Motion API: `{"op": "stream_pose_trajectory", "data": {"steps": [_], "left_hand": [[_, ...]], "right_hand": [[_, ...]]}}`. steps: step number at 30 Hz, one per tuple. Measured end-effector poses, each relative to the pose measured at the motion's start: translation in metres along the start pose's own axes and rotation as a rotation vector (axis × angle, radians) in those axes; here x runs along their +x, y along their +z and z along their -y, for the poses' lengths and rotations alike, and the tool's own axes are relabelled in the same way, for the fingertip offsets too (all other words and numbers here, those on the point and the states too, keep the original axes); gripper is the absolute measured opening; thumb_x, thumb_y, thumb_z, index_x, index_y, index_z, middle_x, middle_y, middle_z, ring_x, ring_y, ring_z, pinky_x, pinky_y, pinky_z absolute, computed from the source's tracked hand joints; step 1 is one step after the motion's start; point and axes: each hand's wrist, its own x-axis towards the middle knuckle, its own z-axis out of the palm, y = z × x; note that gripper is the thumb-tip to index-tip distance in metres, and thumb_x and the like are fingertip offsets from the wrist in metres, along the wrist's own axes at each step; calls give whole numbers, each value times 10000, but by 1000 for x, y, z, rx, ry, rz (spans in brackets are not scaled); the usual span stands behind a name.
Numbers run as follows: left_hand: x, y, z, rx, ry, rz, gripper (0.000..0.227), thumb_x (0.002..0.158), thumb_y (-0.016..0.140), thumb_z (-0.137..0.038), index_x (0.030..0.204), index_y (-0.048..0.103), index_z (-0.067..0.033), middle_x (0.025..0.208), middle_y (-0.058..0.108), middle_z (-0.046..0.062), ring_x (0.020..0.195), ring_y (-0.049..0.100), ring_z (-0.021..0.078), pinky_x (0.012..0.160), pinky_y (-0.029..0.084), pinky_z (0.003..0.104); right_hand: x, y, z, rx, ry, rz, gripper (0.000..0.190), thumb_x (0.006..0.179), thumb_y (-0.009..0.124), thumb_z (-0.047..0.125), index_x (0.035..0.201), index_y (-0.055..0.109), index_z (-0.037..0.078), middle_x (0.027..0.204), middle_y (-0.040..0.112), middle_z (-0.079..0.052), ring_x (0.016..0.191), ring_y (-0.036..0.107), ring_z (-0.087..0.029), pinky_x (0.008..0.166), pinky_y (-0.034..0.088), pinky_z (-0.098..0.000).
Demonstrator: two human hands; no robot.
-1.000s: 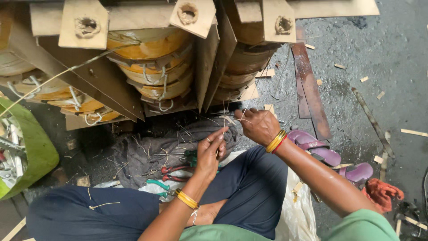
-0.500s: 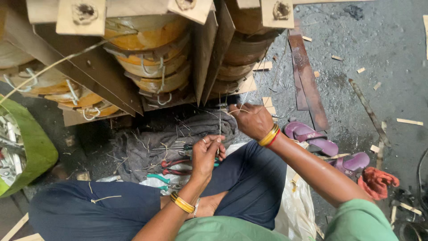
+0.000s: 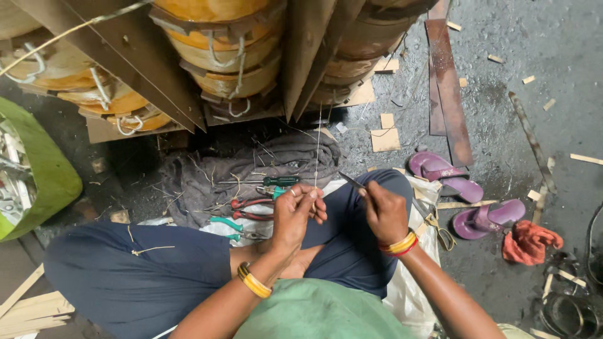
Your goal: The person sits on the floor and uses pliers and a screwdriver to manipulate wires and fasteners on a large electrical transformer. They repeatedly cut, bend, and secure wires to the transformer's coil structure.
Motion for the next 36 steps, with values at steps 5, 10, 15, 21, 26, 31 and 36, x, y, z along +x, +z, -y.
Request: {"op": "stream_pose_trajectory", "data": {"steps": [5,10,15,21,26,31,36], "left_hand": [[-54,7,10,-225,-291,48,116,949,636,-96,987,659,11,784,709,116,662,703,196,603,585,317],[38,-32,-18,106,200,-30,252,883,757,-109,1080,700,37,1077,756,104,988,712,130,901,565,263],[73,20,-41,-75,-24,269,327,1008,611,-286,1117,727,-1,1006,754,73,877,656,101,820,490,257],[-22,-25,-66,256,-44,302,256,989,651,-155,878,768,43,750,713,93,711,624,143,697,448,291],[-103,-119,-81,1011,304,-260,195,806,757,-151,966,772,-41,917,771,90,855,711,243,800,540,363],[-133,-143,-74,1469,525,-376,316,759,771,-192,1046,705,-78,1048,735,185,959,691,369,802,521,444],[-154,-147,-3,1085,-108,58,220,838,753,-130,1012,647,-45,783,754,136,744,772,275,672,580,388]], "right_hand": [[-47,27,-1,7,185,118,198,976,643,197,867,570,49,680,618,-186,625,628,-412,548,469,-492],[-68,46,27,-15,216,246,223,988,614,249,895,600,47,711,646,-207,669,642,-436,571,479,-528],[-70,62,51,-15,206,322,240,1003,616,254,902,594,37,698,631,-230,686,640,-445,598,483,-537],[-63,70,57,-13,169,297,182,963,610,239,947,629,58,727,663,-203,681,663,-426,578,500,-525],[-54,103,59,61,-6,482,236,980,630,284,979,660,49,912,692,-201,777,663,-424,649,516,-513],[-12,168,42,-36,-63,525,377,908,720,371,1060,620,41,1079,652,-234,956,647,-420,817,530,-504],[-5,238,18,-417,58,560,426,836,735,312,1176,603,92,1212,591,-201,1094,599,-402,900,501,-508]]}}
